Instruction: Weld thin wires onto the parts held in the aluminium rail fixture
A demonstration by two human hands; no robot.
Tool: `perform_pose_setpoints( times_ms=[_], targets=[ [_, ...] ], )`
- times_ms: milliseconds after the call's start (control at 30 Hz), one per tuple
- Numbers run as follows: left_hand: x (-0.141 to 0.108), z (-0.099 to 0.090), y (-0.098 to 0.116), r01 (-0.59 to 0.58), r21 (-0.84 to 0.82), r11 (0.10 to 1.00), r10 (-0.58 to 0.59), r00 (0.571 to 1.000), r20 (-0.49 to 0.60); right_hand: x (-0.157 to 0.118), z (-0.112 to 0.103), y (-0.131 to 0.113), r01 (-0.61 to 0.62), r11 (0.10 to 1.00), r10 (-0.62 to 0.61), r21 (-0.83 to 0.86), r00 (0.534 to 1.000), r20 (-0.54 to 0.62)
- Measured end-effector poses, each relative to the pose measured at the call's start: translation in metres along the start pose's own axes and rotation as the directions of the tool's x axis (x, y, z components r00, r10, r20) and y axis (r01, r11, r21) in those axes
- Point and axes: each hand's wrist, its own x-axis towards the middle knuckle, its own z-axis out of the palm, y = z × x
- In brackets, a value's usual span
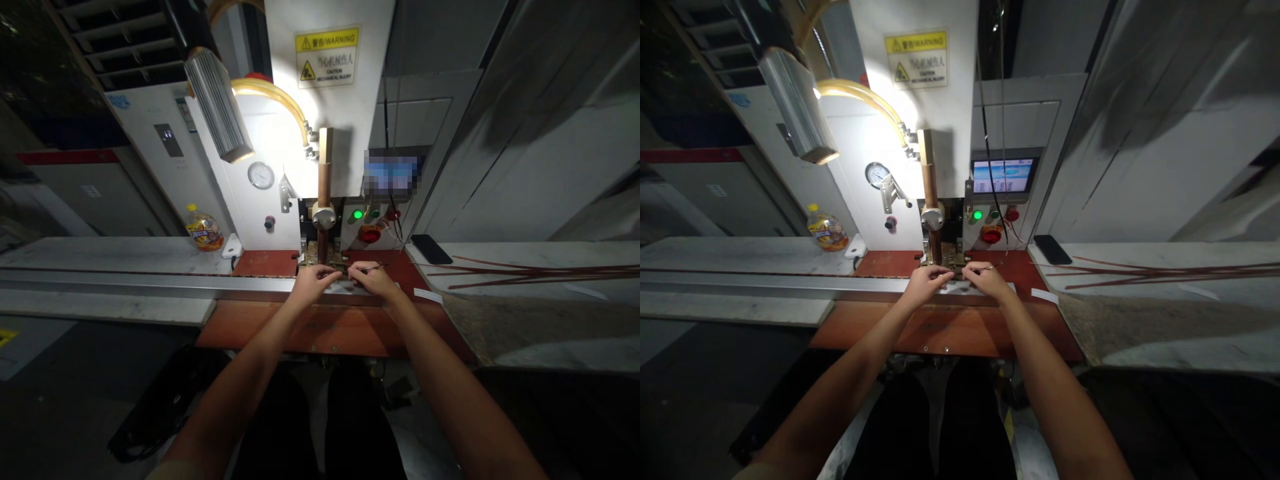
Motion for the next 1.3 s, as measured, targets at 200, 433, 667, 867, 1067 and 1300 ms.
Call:
perform_pose_setpoints(
  times_ms=[200,433,667,867,1067,1300],
  targets=[
    [-0.015,-0.047,-0.002,-0.056,0.214,0.975,0.079,0.992,-0.099,0.001,0.003,0.002,-0.045,0.999,0.045,0.008,0.999,-0.022],
    [-0.019,-0.106,-0.024,-0.118,0.599,0.792,0.102,0.993,0.061,0.004,0.005,0.006,-0.043,0.997,0.042,-0.058,0.999,-0.019],
    [-0.026,-0.110,-0.041,-0.211,0.812,0.544,0.030,0.972,0.233,0.006,0.007,0.011,-0.068,0.994,0.065,-0.088,0.997,-0.033],
    [-0.027,-0.104,-0.045,-0.157,0.835,0.527,0.002,0.983,0.184,0.007,0.007,0.008,-0.061,0.987,0.059,-0.146,0.998,-0.013],
    [-0.028,-0.104,-0.046,-0.098,0.849,0.520,-0.027,0.991,0.131,0.012,0.008,0.006,-0.054,0.972,0.058,-0.227,0.998,0.012],
    [-0.028,-0.105,-0.049,-0.110,0.832,0.544,-0.007,0.991,0.136,0.014,0.010,0.007,-0.037,0.958,0.046,-0.285,0.999,0.025]
  ],
)
